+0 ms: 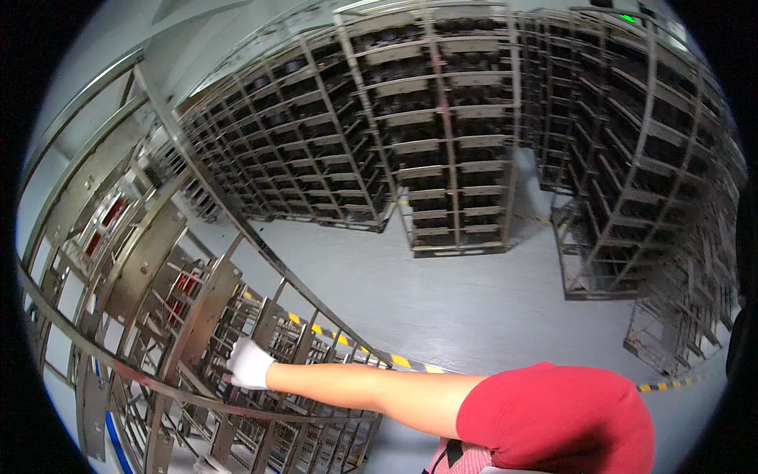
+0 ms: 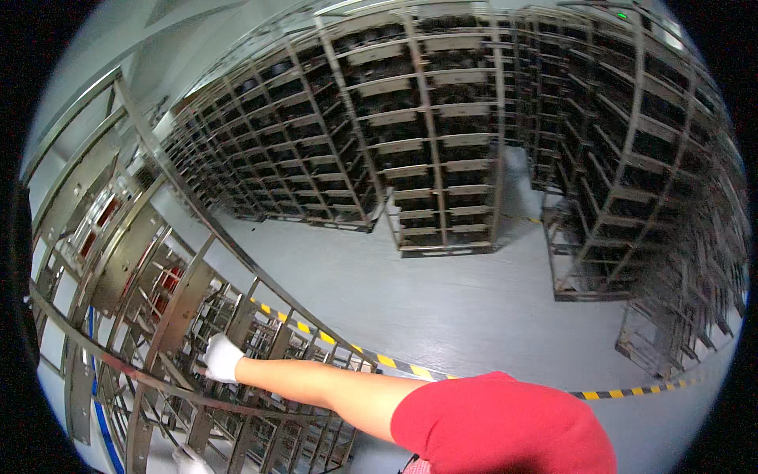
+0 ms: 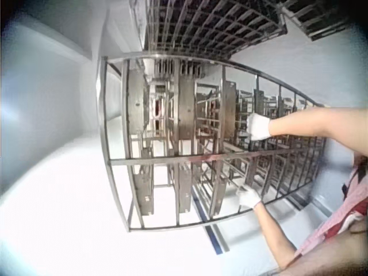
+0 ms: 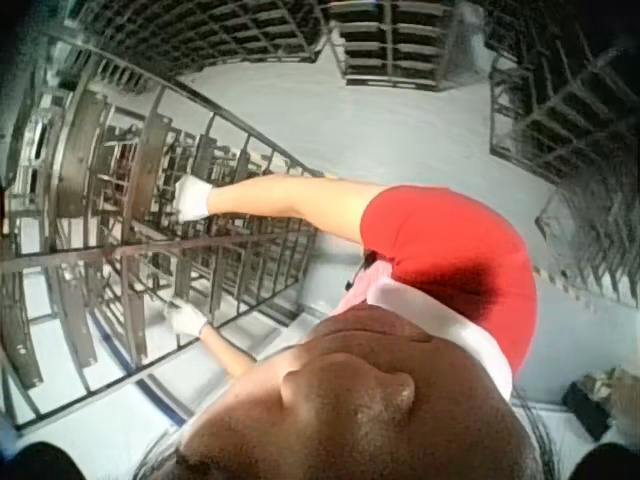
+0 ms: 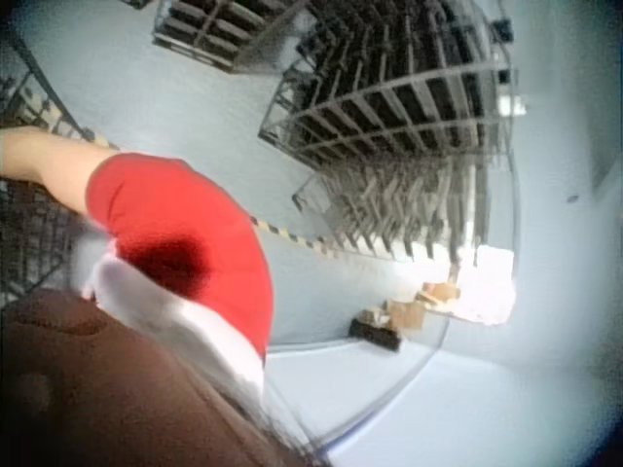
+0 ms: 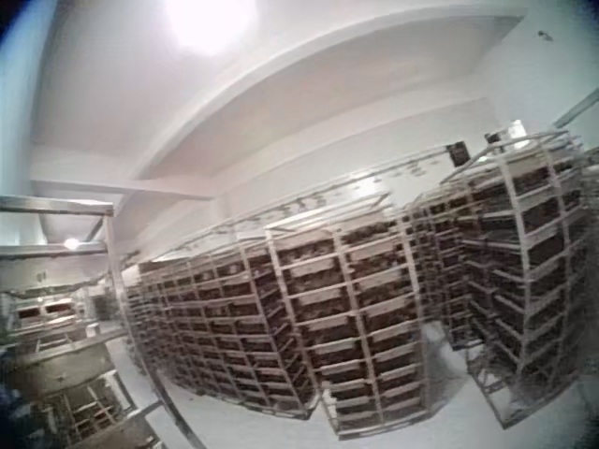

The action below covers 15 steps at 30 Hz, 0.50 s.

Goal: The person repeatedly inserts broom bristles into a metal frame on a stainless steel table, then places the assembled broom heads onto a metal rack. The person moves the rack through the warehouse and places it among other racks.

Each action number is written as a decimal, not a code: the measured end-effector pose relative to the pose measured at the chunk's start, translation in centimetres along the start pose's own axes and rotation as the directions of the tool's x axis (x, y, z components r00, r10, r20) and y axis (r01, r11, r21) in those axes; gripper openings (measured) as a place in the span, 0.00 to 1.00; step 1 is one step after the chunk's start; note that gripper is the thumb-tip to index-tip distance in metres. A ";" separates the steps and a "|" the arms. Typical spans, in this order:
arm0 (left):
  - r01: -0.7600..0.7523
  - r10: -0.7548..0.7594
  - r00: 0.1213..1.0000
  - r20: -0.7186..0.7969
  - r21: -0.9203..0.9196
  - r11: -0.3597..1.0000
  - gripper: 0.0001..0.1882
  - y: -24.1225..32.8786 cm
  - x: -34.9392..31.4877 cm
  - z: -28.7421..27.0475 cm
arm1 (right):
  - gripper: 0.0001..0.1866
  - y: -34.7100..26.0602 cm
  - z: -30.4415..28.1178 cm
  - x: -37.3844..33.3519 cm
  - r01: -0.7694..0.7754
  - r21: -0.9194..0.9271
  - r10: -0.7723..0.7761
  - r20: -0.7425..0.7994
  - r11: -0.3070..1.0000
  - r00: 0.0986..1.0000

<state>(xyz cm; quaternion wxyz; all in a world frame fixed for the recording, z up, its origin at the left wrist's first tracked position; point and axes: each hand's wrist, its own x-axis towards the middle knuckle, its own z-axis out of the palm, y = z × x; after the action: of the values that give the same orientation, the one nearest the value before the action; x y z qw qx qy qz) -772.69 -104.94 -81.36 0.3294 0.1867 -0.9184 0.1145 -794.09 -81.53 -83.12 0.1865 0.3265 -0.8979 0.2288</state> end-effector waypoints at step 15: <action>0.013 0.080 0.989 -0.125 0.609 0.793 0.21 5.0 -0.6 11.3 | 0.20 12.5 5.5 2.9 0.437 0.333 -0.468 0.017 0.836 0.883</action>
<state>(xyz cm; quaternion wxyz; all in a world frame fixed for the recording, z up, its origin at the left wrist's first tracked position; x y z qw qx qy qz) -780.68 -104.03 -90.72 0.3152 0.2576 -0.8098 0.4225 -805.63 -77.40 -89.86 0.1357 0.5661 -0.7540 0.3041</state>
